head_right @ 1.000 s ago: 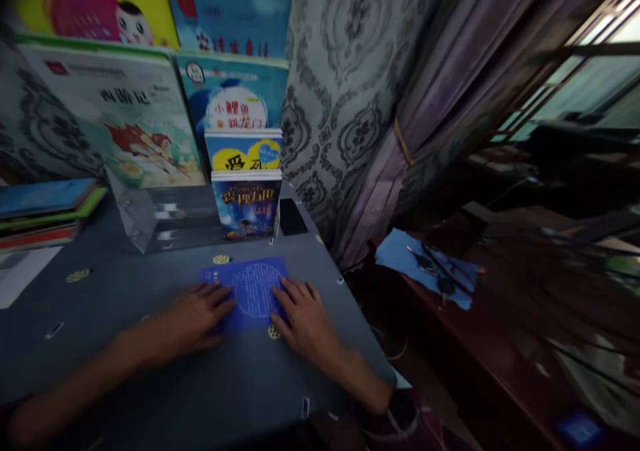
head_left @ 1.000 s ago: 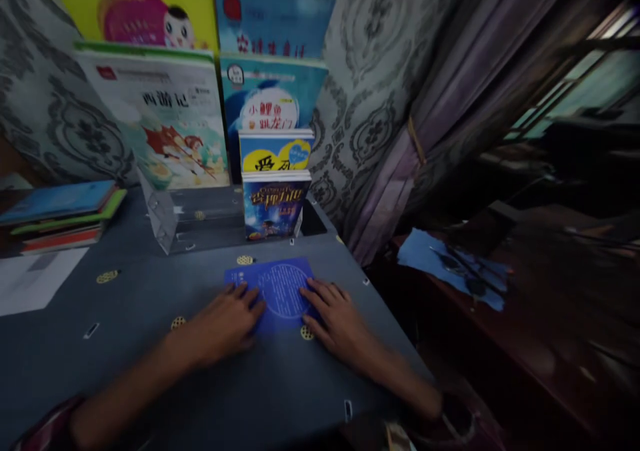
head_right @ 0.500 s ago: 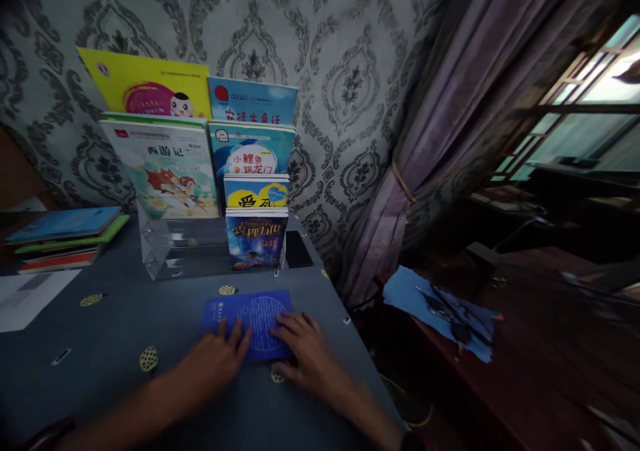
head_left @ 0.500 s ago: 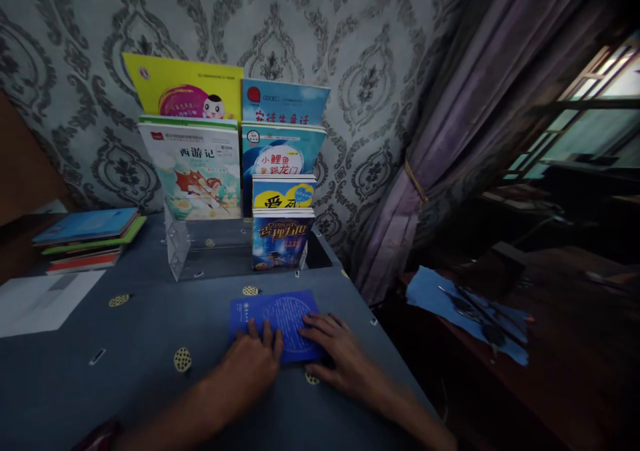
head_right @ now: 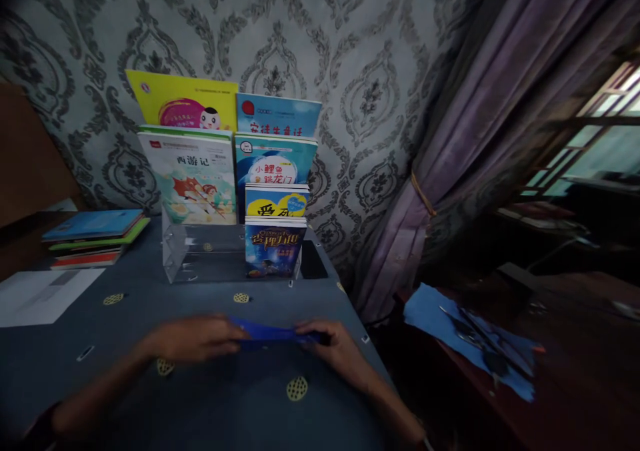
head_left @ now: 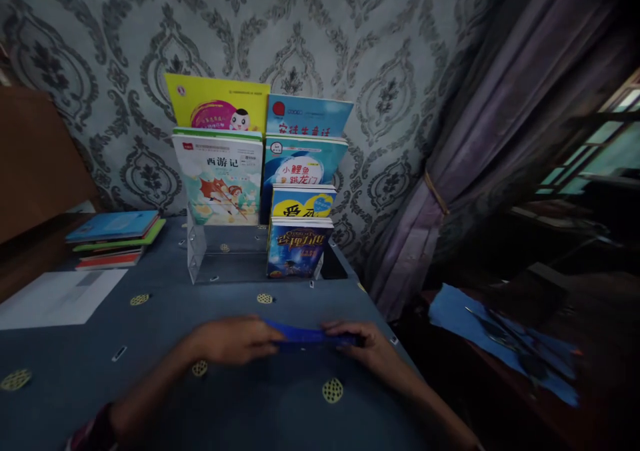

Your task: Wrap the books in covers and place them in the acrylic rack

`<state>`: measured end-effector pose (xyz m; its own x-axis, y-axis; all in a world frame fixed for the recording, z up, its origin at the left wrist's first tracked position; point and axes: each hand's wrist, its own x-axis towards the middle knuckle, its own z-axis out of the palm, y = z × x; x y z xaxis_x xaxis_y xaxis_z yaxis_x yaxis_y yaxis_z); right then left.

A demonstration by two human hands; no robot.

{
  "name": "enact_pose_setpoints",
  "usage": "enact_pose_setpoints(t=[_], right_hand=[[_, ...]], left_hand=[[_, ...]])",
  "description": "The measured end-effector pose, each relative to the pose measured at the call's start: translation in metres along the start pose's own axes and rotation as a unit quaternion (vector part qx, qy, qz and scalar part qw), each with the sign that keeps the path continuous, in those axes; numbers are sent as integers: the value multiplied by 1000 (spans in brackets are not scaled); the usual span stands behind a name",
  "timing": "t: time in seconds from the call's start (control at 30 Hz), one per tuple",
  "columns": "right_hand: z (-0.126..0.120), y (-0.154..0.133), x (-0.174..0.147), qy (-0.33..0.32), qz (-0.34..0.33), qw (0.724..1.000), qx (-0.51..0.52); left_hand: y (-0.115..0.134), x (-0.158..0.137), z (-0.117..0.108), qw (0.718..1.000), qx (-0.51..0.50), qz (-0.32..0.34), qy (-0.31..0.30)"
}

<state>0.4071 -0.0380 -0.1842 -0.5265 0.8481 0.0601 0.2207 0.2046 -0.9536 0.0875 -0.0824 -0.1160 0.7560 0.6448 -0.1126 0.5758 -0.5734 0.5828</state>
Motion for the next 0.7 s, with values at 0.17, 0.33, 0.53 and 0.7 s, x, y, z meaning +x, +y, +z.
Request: enact_pose_setpoints(t=[0.17, 0.33, 0.53, 0.7], right_hand=[[11, 1, 7, 44, 86, 985, 144], [38, 4, 13, -9, 109, 946, 304], [68, -10, 30, -55, 96, 964, 243], [69, -33, 43, -1, 23, 985, 170]], left_hand=[[-4, -8, -22, 983, -173, 55, -17], [-10, -14, -33, 967, -244, 77, -19], [-22, -20, -38, 970, -227, 88, 19], [-12, -25, -45, 978, -193, 43, 70]])
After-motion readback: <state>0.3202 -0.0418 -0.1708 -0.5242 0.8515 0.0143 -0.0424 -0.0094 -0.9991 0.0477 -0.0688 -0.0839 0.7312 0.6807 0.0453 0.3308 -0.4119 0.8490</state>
